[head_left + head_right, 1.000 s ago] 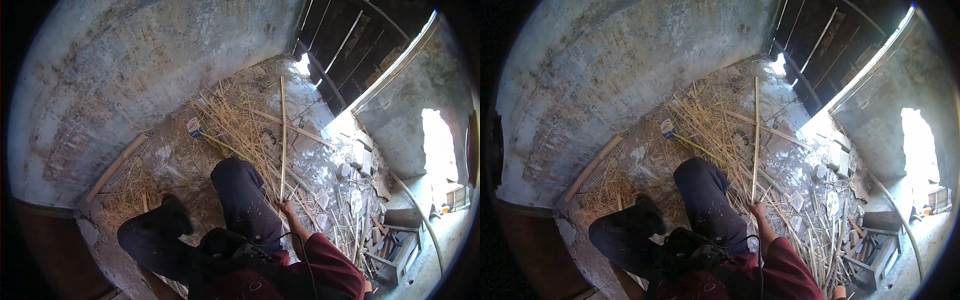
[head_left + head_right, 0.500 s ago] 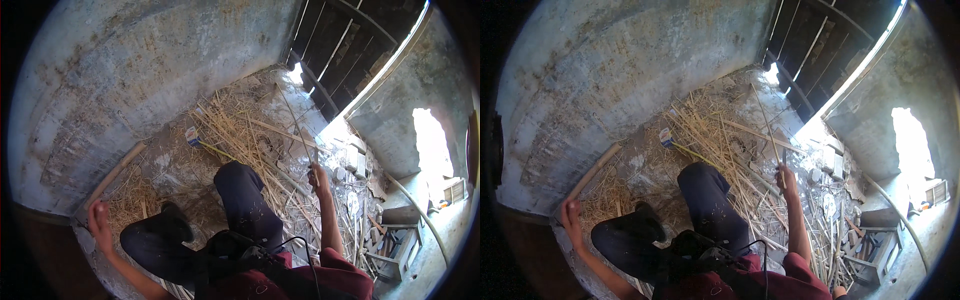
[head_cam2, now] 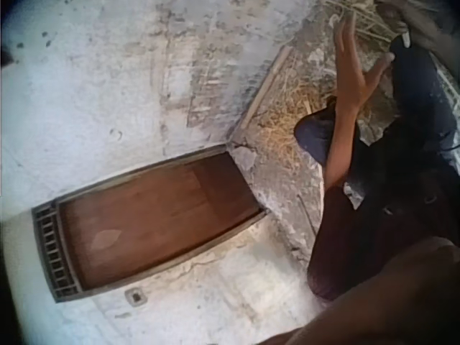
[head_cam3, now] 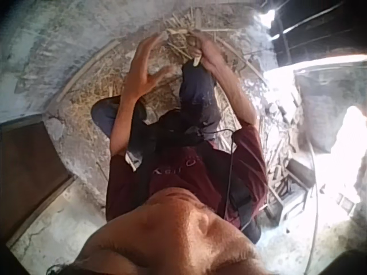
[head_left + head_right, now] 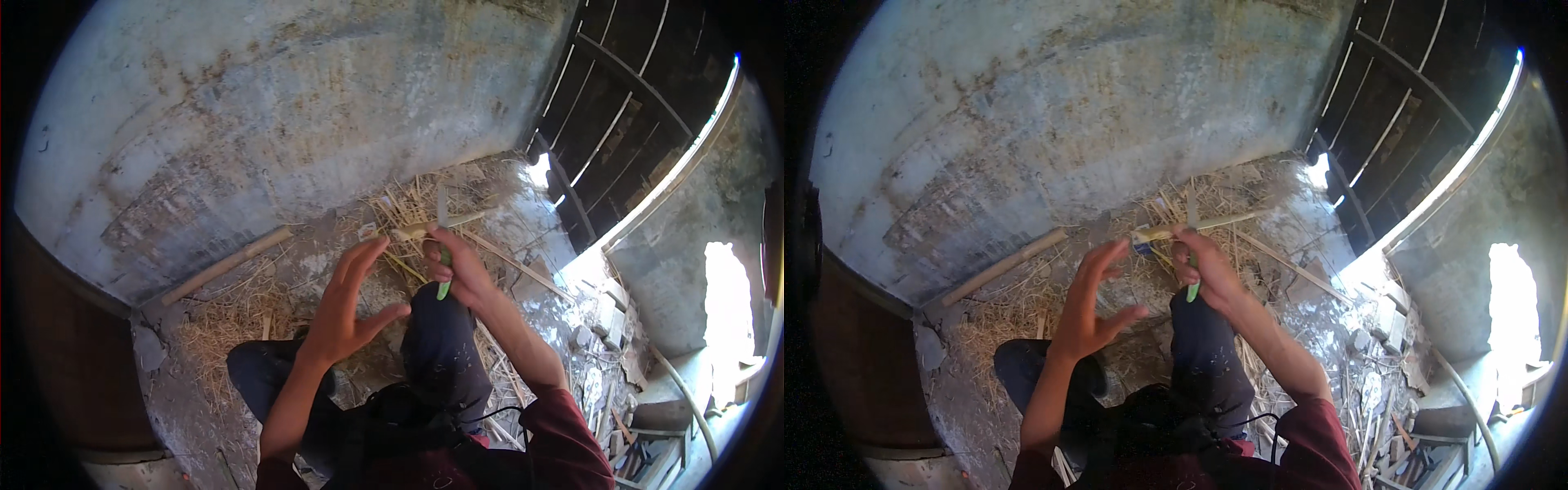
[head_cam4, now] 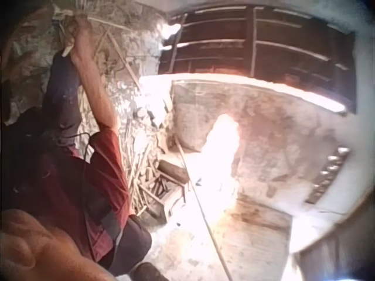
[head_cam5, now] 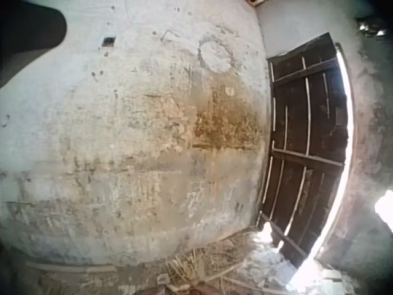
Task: The person sits on a floor and uses a knife to shave thin strips from a length of bamboo, repeatedly running the blade along the wood to remove shavings and smooth the surface.
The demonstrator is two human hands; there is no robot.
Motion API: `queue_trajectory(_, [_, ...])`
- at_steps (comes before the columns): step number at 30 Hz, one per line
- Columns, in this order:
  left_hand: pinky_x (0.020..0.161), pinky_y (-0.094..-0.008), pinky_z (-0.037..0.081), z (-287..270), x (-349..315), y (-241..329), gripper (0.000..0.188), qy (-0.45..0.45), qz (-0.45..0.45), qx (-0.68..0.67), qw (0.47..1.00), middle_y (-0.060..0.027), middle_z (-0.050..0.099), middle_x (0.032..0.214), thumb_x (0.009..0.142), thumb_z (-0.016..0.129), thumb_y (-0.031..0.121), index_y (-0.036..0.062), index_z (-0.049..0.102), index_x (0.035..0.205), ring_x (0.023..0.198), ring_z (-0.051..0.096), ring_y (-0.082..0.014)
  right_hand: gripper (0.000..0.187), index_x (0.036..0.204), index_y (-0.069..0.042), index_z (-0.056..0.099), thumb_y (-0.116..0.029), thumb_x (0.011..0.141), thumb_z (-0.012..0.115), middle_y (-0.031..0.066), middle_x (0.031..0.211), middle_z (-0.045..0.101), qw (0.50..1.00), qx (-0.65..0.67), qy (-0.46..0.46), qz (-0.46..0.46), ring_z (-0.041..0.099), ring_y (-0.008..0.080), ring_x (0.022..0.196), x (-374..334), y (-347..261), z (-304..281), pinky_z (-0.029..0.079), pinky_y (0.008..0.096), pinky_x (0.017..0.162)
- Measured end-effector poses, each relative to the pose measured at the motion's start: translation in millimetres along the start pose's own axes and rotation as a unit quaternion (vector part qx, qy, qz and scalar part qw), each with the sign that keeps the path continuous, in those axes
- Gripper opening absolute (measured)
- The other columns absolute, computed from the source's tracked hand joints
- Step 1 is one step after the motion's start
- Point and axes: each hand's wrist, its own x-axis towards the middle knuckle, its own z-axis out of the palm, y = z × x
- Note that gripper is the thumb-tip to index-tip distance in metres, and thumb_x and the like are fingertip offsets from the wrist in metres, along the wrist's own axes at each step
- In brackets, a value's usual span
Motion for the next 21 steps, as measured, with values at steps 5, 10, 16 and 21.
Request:
queue_trajectory(5, [0.095, -0.0401, 0.064, -5, 15, -23, 0.053, 0.091, -0.005, -0.008, 0.996, -0.0141, 0.066, 0.138, 0.095, 0.084, 0.014, 0.0085, 0.063, 0.144, 0.128, 0.068, -0.028, 0.019, 0.109, -0.013, 0.059, -0.032, 0.111, 0.06, -0.0058, 0.078, 0.049, 0.998, 0.014, -0.023, 0.062, 0.038, 0.0042, 0.054, 7, 15, 40, 0.027, 0.0231, 0.048])
queue_trajectory(10, [0.078, -0.034, 0.068, -14, 8, -46, 0.019, 0.176, 0.018, 0.037, 0.984, -0.0137, 0.075, 0.106, 0.1, 0.076, 0.005, -0.0009, 0.074, 0.118, 0.092, 0.079, -0.0216, 0.029, 0.125, -0.008, 0.07, -0.032, 0.111, 0.06, -0.0059, 0.07, 0.047, 0.986, -0.062, -0.116, 0.102, 0.039, 0.0024, 0.055, 8, 18, 26, 0.027, 0.0234, 0.049])
queue_trajectory(16, [0.072, -0.0322, 0.066, -49, -1, -54, 0.014, 0.327, -0.065, -0.088, 0.939, -0.012, 0.076, 0.09, 0.104, 0.073, 0.009, -0.0041, 0.073, 0.106, 0.078, 0.076, -0.0174, 0.03, 0.128, -0.006, 0.076, -0.019, 0.101, 0.072, 0.0044, 0.081, 0.072, 0.831, -0.489, 0.012, -0.266, 0.061, 0.0105, 0.065, -1, 21, -14, 0.05, 0.0283, 0.061])
queue_trajectory(21, [0.072, -0.0287, 0.063, -87, -14, -32, 0.013, 0.314, -0.079, -0.122, 0.938, -0.0116, 0.077, 0.092, 0.103, 0.075, 0.006, -0.0052, 0.073, 0.107, 0.076, 0.074, -0.0132, 0.039, 0.131, -0.007, 0.074, -0.014, 0.093, 0.076, 0.0179, 0.126, 0.074, 0.729, -0.628, 0.092, -0.255, 0.071, 0.0378, 0.116, 24, 3, -33, 0.055, 0.0462, 0.102])
